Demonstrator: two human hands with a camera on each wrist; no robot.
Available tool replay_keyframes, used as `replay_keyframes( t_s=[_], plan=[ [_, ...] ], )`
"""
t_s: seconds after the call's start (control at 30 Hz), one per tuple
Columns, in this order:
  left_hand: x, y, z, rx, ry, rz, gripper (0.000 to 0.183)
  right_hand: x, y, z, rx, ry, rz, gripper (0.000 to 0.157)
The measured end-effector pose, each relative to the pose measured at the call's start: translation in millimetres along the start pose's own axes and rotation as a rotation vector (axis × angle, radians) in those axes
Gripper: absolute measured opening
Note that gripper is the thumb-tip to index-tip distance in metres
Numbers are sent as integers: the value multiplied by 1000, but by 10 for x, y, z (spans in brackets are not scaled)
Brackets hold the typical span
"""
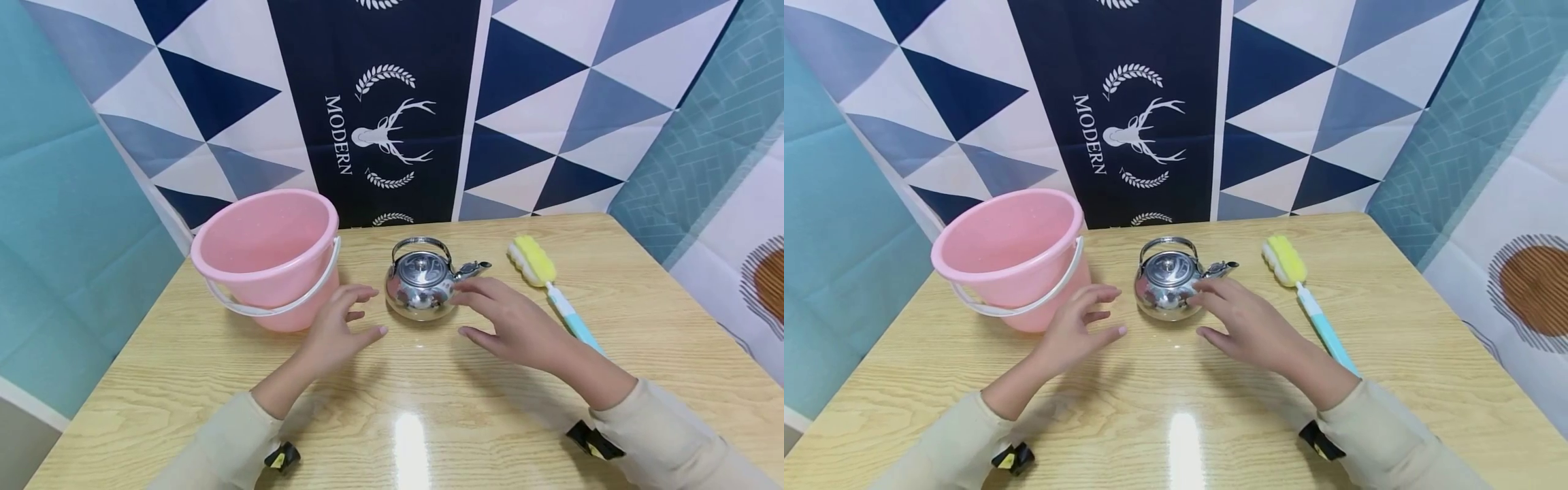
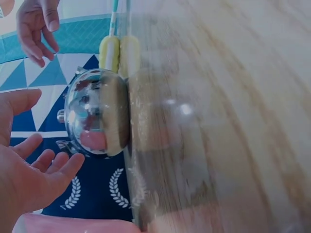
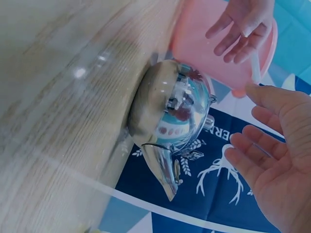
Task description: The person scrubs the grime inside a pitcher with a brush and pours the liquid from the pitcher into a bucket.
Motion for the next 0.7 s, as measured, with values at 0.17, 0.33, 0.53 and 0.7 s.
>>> replay_keyframes(
  t_s=[0.17,0.33,0.53,0.7],
  plan=[
    [-21,-84,49,10,67,-50,58,31,-36,-9,18,4,0,42],
    [-42,-167,122,5,93,-97,65,71,-80,-13,59,12,-28,37],
    [-70,-273,211,-6,144,-190,78,121,-121,-16,54,27,-48,34],
    [-82,-360,261,-14,87,-276,86,146,-133,-9,35,33,-38,35]
  ],
)
Point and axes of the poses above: each hand's wrist, its own y-axis away from the middle knuckle, its own z-axis out of the palm, x = y × z, the point moved 1 cm from there along -y, towards the middle knuckle, and after that the axes turned 11 degrees about -z, right-handed, at the moved point
